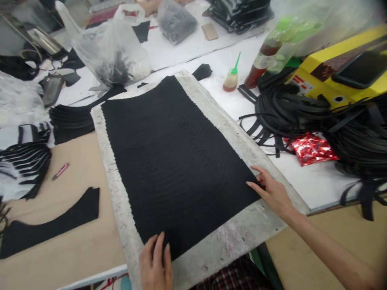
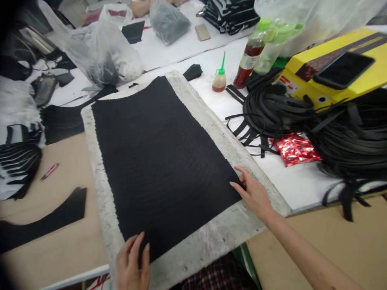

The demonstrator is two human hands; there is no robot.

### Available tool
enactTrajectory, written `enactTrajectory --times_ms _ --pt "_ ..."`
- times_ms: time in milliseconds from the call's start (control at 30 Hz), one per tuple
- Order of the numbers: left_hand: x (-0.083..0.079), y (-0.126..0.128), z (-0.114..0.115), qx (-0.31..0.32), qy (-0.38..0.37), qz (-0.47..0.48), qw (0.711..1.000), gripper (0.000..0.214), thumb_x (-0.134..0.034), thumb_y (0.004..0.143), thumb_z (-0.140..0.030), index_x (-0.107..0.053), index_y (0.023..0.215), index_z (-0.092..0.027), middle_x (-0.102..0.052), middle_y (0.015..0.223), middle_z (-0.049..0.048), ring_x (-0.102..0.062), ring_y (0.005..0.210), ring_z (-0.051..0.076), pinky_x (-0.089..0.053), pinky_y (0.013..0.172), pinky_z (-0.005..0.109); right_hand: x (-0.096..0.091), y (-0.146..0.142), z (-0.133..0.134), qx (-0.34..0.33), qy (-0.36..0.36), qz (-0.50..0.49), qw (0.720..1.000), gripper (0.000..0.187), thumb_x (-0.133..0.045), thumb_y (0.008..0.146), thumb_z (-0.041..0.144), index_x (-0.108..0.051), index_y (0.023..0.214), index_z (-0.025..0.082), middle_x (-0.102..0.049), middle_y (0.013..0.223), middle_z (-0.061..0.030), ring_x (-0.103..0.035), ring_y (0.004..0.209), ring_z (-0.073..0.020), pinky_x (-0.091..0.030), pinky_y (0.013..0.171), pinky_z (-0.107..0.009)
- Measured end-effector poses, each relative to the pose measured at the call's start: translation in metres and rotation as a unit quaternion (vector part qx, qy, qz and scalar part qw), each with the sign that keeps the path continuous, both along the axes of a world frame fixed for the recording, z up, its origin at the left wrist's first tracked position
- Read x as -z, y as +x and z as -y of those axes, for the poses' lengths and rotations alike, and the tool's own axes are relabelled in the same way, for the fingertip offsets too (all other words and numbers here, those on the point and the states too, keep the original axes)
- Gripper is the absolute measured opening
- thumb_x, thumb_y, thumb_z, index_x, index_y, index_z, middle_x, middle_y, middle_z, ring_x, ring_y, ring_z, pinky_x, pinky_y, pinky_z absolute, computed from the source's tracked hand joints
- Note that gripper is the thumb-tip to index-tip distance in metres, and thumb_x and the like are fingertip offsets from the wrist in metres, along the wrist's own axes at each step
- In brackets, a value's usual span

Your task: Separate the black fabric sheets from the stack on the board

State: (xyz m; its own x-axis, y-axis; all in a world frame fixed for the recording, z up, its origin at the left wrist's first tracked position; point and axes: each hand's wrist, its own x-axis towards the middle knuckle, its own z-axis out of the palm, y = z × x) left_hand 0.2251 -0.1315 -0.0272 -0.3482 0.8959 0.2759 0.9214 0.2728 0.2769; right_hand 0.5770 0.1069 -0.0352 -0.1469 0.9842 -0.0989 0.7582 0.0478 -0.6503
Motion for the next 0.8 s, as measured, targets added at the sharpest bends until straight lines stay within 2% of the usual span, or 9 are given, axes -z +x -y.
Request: enactTrajectory --times_ms 100,233,333,433,500,600,700,767,800 --pt "0.005 0.011 -0.004 0.059 -0.048 -0.001 0.997 0.032 -0.056 0.09 -0.023 -0.062 0.122 -0.022 -0.061 0.113 0.01 -0.059 0.104 0.022 -0.05 0.09 0.037 0.001 -0.001 0.0 0.001 0.005 0.001 1.0 0.057 -0.049 0.091 0.061 -0.048 0.133 0.023 -0.053 0.076 0.0019 -0.051 0.06 -0.0164 -0.041 0.059 -0.032" --pt "0.011 0.013 -0.003 0.065 -0.061 -0.025 0.996 0.033 -0.058 0.088 -0.02 -0.062 0.121 -0.02 -0.058 0.115 0.012 -0.056 0.106 0.024 -0.05 0.09 0.04 -0.003 -0.002 0.001 -0.016 0.034 0.031 0.999 0.059 -0.046 0.093 0.062 -0.048 0.134 0.02 -0.054 0.079 -0.0007 -0.052 0.064 -0.0178 -0.043 0.06 -0.032" --pt "0.013 0.012 0.0 0.054 -0.066 -0.028 0.996 0.034 -0.057 0.088 -0.019 -0.063 0.122 -0.022 -0.057 0.118 0.0124 -0.055 0.109 0.024 -0.05 0.091 0.041 -0.007 -0.003 0.002 -0.022 0.11 0.126 0.986 0.056 -0.045 0.095 0.059 -0.051 0.133 0.019 -0.056 0.099 -0.0091 -0.057 0.081 -0.0231 -0.046 0.066 -0.035" --pt "0.014 0.014 0.001 0.035 -0.076 -0.021 0.996 0.034 -0.056 0.089 -0.019 -0.063 0.122 -0.025 -0.056 0.121 0.0121 -0.054 0.111 0.025 -0.049 0.092 0.042 -0.005 -0.003 0.0 -0.1 0.17 0.176 0.964 0.043 -0.042 0.098 0.049 -0.059 0.125 0.02 -0.057 0.107 -0.0123 -0.055 0.096 -0.0284 -0.046 0.08 -0.041" --pt "0.013 0.016 0.001 0.022 -0.08 -0.019 0.996 0.034 -0.055 0.089 -0.02 -0.064 0.121 -0.027 -0.056 0.121 0.0114 -0.054 0.112 0.024 -0.049 0.092 0.043 -0.001 -0.003 -0.003 -0.173 0.175 0.155 0.957 0.037 -0.039 0.1 0.042 -0.062 0.118 0.02 -0.06 0.102 -0.0108 -0.054 0.096 -0.0285 -0.044 0.086 -0.044" --pt "0.011 0.018 0.001 0.011 -0.093 -0.018 0.995 0.032 -0.055 0.09 -0.021 -0.065 0.12 -0.029 -0.058 0.12 0.0107 -0.055 0.11 0.024 -0.048 0.092 0.043 0.005 -0.002 -0.009 -0.211 0.172 0.113 0.955 0.036 -0.038 0.1 0.042 -0.064 0.113 0.02 -0.062 0.099 -0.0096 -0.055 0.093 -0.0278 -0.044 0.086 -0.045" --pt "0.007 0.007 0.001 -0.007 -0.092 0.029 0.995 0.03 -0.051 0.092 -0.025 -0.065 0.119 -0.028 -0.06 0.12 0.0096 -0.057 0.111 0.022 -0.047 0.094 0.042 0.006 0.005 -0.015 -0.176 0.188 0.09 0.962 0.034 -0.041 0.099 0.042 -0.065 0.11 0.02 -0.062 0.101 -0.0098 -0.056 0.094 -0.0271 -0.044 0.086 -0.045" --pt "0.001 -0.012 0.006 -0.082 -0.059 0.064 0.993 0.032 -0.049 0.092 -0.034 -0.063 0.117 -0.022 -0.061 0.119 0.0122 -0.057 0.112 0.025 -0.047 0.097 0.045 0.004 0.012 -0.018 -0.1 0.201 0.119 0.967 0.035 -0.042 0.098 0.041 -0.065 0.111 0.019 -0.061 0.106 -0.0121 -0.056 0.099 -0.0288 -0.044 0.087 -0.045" --pt "-0.002 -0.025 0.01 -0.146 -0.039 0.075 0.986 0.037 -0.048 0.09 -0.04 -0.063 0.116 -0.018 -0.062 0.118 0.0146 -0.057 0.112 0.029 -0.046 0.097 0.048 0.002 0.016 -0.02 -0.058 0.194 0.147 0.968 0.037 -0.041 0.097 0.041 -0.064 0.114 0.017 -0.06 0.11 -0.014 -0.055 0.102 -0.0305 -0.045 0.087 -0.046"
